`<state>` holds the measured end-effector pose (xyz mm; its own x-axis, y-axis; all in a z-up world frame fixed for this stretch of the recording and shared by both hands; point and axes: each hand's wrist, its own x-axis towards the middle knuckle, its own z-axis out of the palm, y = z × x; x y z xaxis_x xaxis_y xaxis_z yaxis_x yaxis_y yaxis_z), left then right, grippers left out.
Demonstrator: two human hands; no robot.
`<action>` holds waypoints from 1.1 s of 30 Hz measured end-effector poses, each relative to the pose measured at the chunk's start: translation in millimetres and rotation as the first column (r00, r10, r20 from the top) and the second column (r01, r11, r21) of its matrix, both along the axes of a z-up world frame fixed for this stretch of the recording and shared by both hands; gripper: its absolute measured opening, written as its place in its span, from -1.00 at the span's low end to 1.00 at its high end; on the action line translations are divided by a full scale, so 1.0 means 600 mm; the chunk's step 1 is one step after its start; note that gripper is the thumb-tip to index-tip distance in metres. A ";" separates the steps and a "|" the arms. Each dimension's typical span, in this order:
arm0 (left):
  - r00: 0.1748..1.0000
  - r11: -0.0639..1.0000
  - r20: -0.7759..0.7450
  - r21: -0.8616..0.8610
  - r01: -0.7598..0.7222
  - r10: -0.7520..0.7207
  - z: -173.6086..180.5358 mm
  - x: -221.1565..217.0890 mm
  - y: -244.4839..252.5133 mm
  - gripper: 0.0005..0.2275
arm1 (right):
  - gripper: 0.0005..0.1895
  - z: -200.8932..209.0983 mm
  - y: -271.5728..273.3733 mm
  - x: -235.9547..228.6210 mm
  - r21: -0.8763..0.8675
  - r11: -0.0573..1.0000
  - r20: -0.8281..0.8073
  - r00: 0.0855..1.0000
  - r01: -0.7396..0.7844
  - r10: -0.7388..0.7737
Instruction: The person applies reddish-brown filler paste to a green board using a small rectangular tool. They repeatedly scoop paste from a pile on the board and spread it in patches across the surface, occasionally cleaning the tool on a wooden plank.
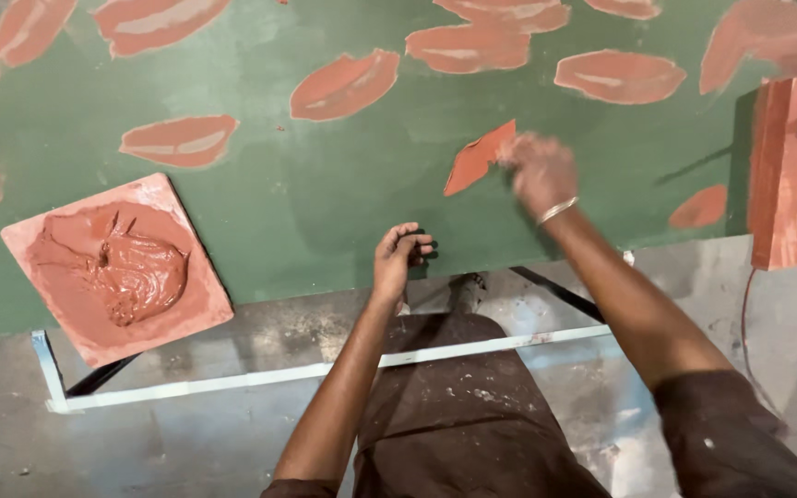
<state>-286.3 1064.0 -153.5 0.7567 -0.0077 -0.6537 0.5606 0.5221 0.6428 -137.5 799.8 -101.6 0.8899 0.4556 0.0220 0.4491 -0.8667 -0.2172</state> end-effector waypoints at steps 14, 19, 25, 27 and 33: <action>0.994 0.994 -0.026 0.015 0.105 -0.104 -0.013 -0.030 0.003 -0.79 | -0.61 0.033 0.068 -0.155 0.132 0.989 -0.235 0.972 0.065 -0.033; 0.988 0.989 -0.035 -0.008 0.148 -0.148 -0.018 -0.052 -0.014 -0.80 | -0.49 0.055 -0.068 -0.245 -0.032 0.981 -0.060 0.979 0.193 -0.194; 0.973 0.975 -0.075 0.024 0.221 -0.219 -0.027 -0.086 -0.019 -0.79 | -0.34 -0.031 -0.029 -0.335 0.295 0.883 -0.047 0.929 0.365 -0.368; 0.973 0.976 -0.088 0.022 0.217 -0.214 -0.030 -0.096 -0.023 -0.79 | -0.58 -0.059 0.038 -0.368 0.365 0.787 -0.129 0.864 0.497 -0.486; 0.981 0.981 -0.034 0.016 0.191 -0.191 -0.013 -0.096 -0.050 -0.80 | -0.50 -0.055 0.036 -0.388 -0.024 0.971 -0.084 0.967 0.238 -0.239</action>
<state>-343.7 1034.2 -161.4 0.7209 -0.1371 -0.6794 0.6695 0.3910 0.6315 -370.4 821.6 -134.7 0.9711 0.2300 -0.0635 0.2096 -0.9497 -0.2328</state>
